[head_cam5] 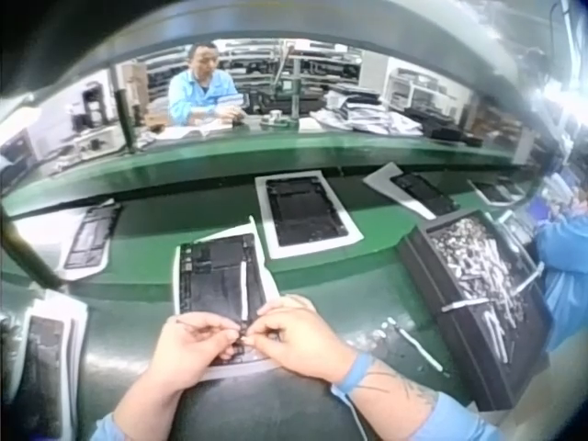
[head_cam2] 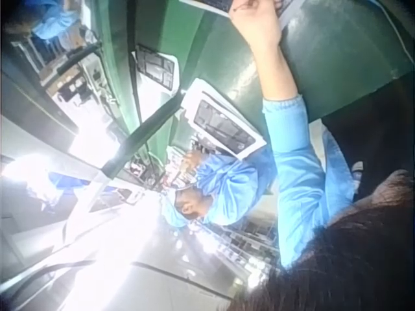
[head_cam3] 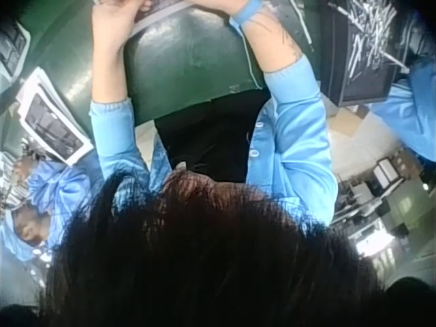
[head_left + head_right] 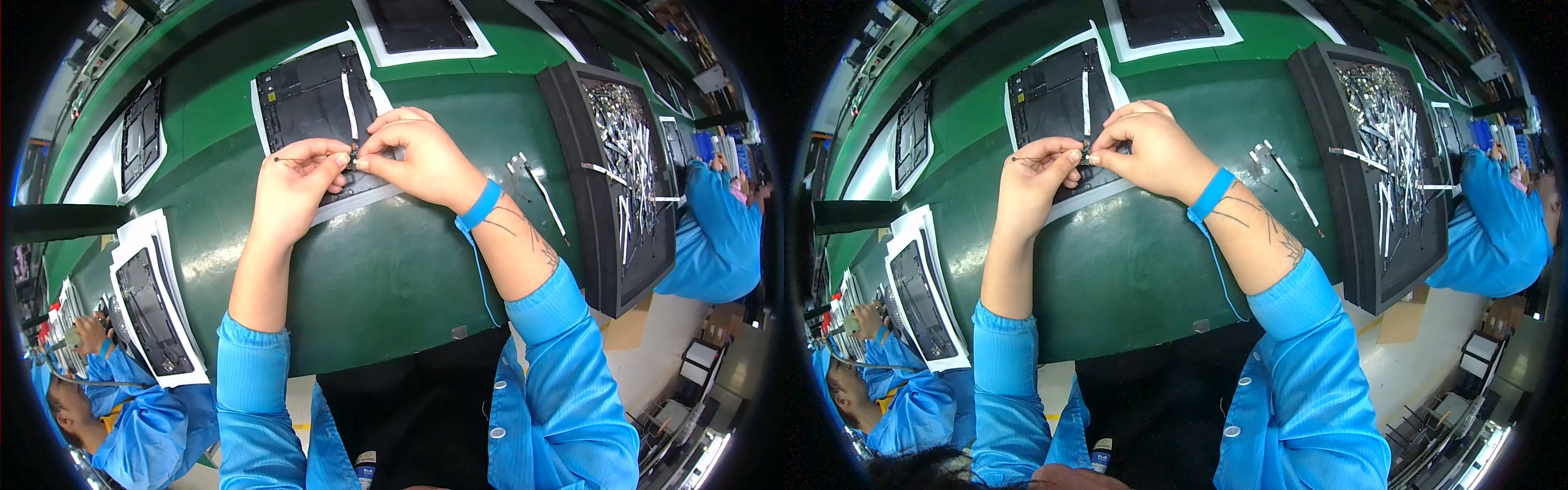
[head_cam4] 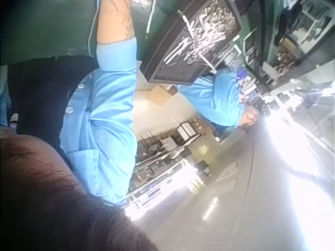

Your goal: The person assembles electronic components and ribbon cables into a tablet chassis at a factory workbench, using tweezers to manipulate the small parts.

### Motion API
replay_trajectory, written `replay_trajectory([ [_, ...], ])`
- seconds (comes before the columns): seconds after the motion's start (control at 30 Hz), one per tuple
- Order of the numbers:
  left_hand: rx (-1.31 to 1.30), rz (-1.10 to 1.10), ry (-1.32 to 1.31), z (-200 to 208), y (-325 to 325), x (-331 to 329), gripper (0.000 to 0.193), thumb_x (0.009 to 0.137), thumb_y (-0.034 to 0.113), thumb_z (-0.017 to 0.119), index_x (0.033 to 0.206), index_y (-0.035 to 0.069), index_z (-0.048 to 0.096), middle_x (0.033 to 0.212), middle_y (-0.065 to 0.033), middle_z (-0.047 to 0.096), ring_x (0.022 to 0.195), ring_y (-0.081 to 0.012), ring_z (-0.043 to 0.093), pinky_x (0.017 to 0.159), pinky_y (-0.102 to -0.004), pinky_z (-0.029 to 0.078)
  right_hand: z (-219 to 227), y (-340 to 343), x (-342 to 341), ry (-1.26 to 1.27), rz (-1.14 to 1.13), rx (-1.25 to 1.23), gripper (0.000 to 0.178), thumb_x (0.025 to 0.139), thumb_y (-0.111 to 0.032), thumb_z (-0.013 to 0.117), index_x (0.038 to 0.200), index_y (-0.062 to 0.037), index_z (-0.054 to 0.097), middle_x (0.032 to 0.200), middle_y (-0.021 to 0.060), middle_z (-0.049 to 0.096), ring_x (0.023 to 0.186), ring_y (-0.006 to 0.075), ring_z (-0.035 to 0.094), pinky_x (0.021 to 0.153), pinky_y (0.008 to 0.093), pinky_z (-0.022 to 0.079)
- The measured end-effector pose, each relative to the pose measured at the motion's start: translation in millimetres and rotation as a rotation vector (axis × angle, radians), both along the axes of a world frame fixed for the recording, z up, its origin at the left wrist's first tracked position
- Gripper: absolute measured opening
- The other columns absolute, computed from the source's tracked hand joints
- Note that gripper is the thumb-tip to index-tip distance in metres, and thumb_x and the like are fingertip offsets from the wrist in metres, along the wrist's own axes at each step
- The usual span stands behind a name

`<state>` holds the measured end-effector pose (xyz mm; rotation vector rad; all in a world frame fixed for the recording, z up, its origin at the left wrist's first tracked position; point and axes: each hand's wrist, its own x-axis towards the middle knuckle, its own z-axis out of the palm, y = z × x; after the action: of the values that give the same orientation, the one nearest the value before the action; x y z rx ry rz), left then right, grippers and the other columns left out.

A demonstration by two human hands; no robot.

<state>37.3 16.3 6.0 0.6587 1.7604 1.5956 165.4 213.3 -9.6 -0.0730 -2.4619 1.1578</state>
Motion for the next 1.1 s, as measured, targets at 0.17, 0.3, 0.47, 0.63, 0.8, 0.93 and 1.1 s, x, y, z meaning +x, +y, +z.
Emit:
replay_trajectory([
  [0.17,-0.004,0.003,0.018,-4.0,-1.5,0.4,0.02,0.106,0.007,0.078,0.123,-0.004,0.079,0.099,-0.0041,0.079,0.081,-0.0078,0.071,0.075,-0.023,0.059,0.9,-0.4,-3.1,0.017,0.002,-0.001,0.01,0.09,-0.023,0.086,0.094,-0.0138,0.085,0.095,0.0025,0.08,0.109,0.0233,0.073,0.116,0.0453,0.043],
  [0.3,0.059,0.04,0.002,-6.4,1.9,3.7,0.019,0.105,0.006,0.079,0.121,-0.003,0.08,0.098,-0.0045,0.08,0.082,-0.0082,0.072,0.078,-0.0239,0.06,0.8,-3.8,-3.6,0.072,-0.035,-0.068,0.014,0.09,-0.023,0.086,0.094,-0.0103,0.083,0.095,0.0033,0.081,0.104,0.0239,0.074,0.112,0.0447,0.046],
  [0.47,0.066,0.044,0.058,-4.7,2.5,5.8,0.018,0.106,0.01,0.077,0.12,-0.002,0.08,0.089,-0.0014,0.077,0.076,-0.0065,0.068,0.072,-0.0233,0.057,11.1,-11.4,-3.0,-0.029,-0.082,-0.243,0.014,0.089,-0.022,0.086,0.093,-0.0089,0.082,0.096,0.0045,0.081,0.105,0.0243,0.073,0.111,0.0438,0.046],
  [0.63,0.17,0.128,-0.081,-8.4,-1.6,-1.8,0.02,0.111,0.018,0.071,0.119,0.001,0.078,0.079,0.0057,0.064,0.063,-0.0017,0.049,0.058,-0.0213,0.038,0.4,-15.8,-4.1,0.09,-0.031,0.027,0.013,0.084,-0.021,0.087,0.09,-0.0108,0.082,0.107,0.0025,0.079,0.116,0.0292,0.07,0.115,0.0484,0.044],
  [0.8,0.198,0.208,-0.098,-7.9,1.6,2.3,0.021,0.112,0.018,0.069,0.116,-0.002,0.076,0.083,0.0014,0.065,0.063,-0.0013,0.047,0.053,-0.0207,0.032,3.1,-26.7,-1.1,0.001,0.011,0.135,0.013,0.085,-0.017,0.089,0.091,-0.0103,0.08,0.124,0.0029,0.075,0.14,0.0336,0.059,0.124,0.0524,0.038],
  [0.93,0.017,0.178,0.218,0.0,-6.5,0.2,0.018,0.107,0.015,0.074,0.118,0.001,0.077,0.097,0.0016,0.072,0.074,-0.0063,0.059,0.065,-0.0241,0.046,1.6,-31.0,-2.3,0.03,-0.037,0.21,0.014,0.085,-0.02,0.089,0.092,-0.0115,0.08,0.12,0.003,0.074,0.137,0.0336,0.06,0.125,0.0542,0.037],
  [1.1,-0.231,-0.062,1.054,10.3,-20.4,-21.0,0.05,0.086,0.018,0.087,0.133,0.007,0.074,0.145,-0.0162,0.069,0.148,-0.0419,0.054,0.126,-0.0539,0.039,-0.7,-28.9,-2.3,0.038,-0.055,0.208,0.018,0.085,-0.023,0.09,0.094,-0.0127,0.079,0.117,0.0031,0.073,0.137,0.0334,0.061,0.125,0.0562,0.037],
])
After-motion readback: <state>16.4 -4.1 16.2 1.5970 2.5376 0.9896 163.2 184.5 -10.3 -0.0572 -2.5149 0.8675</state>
